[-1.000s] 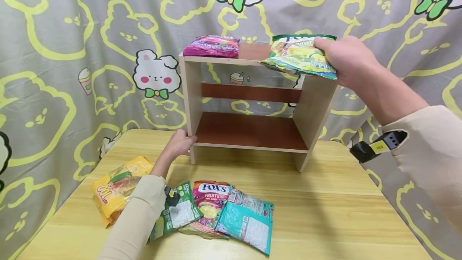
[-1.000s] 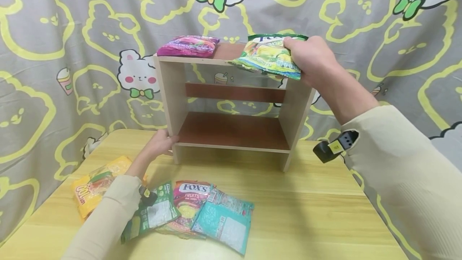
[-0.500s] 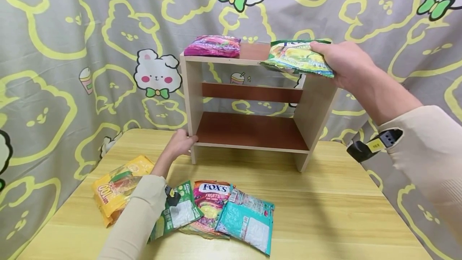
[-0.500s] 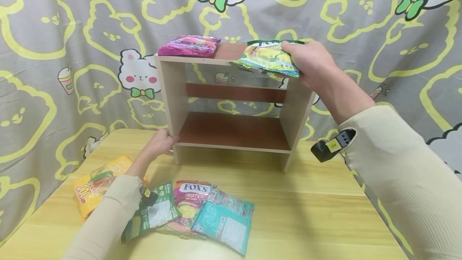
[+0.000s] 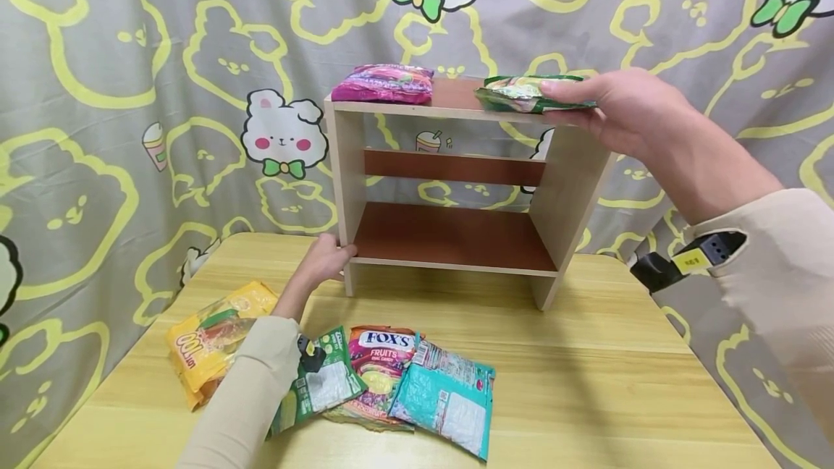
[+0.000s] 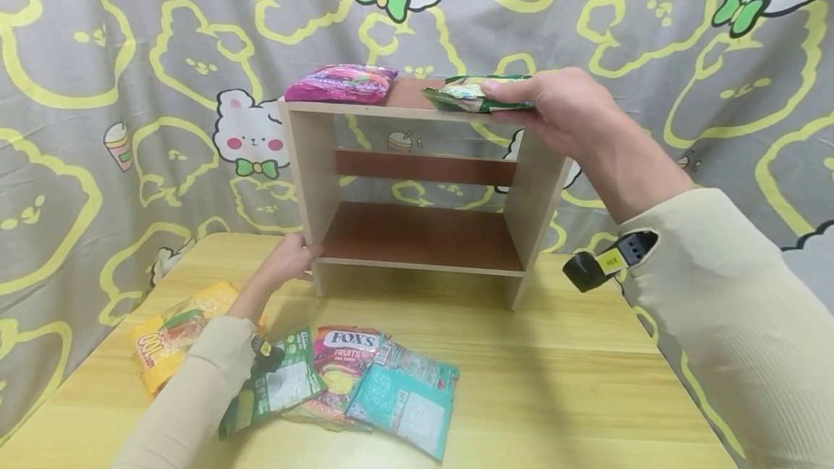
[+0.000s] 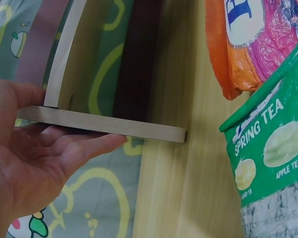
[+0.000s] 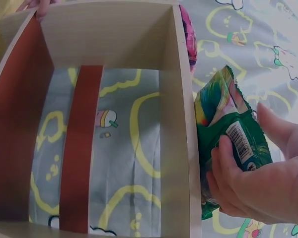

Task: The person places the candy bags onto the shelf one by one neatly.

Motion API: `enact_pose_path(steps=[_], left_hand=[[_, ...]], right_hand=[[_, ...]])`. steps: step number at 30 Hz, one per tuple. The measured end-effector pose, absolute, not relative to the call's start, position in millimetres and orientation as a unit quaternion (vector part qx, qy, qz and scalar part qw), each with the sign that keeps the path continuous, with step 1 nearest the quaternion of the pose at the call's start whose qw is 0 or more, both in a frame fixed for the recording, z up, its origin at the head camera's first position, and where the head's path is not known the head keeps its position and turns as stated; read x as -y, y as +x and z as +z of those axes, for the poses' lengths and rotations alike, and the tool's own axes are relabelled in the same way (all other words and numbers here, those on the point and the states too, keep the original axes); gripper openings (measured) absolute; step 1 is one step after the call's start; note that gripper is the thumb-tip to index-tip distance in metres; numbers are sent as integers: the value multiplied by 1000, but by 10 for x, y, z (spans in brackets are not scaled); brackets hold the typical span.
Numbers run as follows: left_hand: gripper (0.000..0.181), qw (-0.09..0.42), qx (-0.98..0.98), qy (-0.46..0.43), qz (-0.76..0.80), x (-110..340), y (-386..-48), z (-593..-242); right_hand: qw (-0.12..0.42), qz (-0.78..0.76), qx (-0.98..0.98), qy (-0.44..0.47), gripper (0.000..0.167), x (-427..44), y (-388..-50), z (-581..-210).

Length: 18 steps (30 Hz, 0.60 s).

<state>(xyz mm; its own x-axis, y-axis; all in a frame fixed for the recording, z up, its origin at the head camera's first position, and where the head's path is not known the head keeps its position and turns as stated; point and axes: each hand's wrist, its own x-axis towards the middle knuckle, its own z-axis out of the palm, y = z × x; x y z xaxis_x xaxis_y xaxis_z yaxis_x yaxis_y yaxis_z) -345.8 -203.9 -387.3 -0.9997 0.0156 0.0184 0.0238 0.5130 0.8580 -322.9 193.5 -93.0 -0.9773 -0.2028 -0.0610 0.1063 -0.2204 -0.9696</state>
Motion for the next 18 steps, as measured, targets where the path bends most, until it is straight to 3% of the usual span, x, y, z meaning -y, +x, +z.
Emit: enact_pose_path(steps=[2,4,5,9,13,16,18], left_hand=[[43,3,869,-10,-494,2039,-3463,-3876],[44,1,869,-12,-495,2036,-3472,-3877],[45,1,869,-13,-495,2034,-3472,-3874],[45,-2,866,-10,-499,2026,-3458,-3867],[45,-2,866,-7,-500,2024,-3449,-3870],[45,-1,867,-10,-499,2021,-3457,-3879],[44,-1,866,-9,-500,2023,-3465,-3886]], right_hand=[[85,-753,-651,-46,26,-1923,-3198,-948],[32,-668,-742,-49,16,-1915,-3140,-966],[1,-609,-792,-46,19,-1908,-3109,-975],[-103,-388,-916,-20,54,-1864,-3014,-1023],[-139,-337,-931,-26,84,-1814,-3002,-1084],[-178,-292,-939,-29,90,-1788,-3029,-1128],[-209,-269,-940,-30,83,-1770,-3071,-1168]])
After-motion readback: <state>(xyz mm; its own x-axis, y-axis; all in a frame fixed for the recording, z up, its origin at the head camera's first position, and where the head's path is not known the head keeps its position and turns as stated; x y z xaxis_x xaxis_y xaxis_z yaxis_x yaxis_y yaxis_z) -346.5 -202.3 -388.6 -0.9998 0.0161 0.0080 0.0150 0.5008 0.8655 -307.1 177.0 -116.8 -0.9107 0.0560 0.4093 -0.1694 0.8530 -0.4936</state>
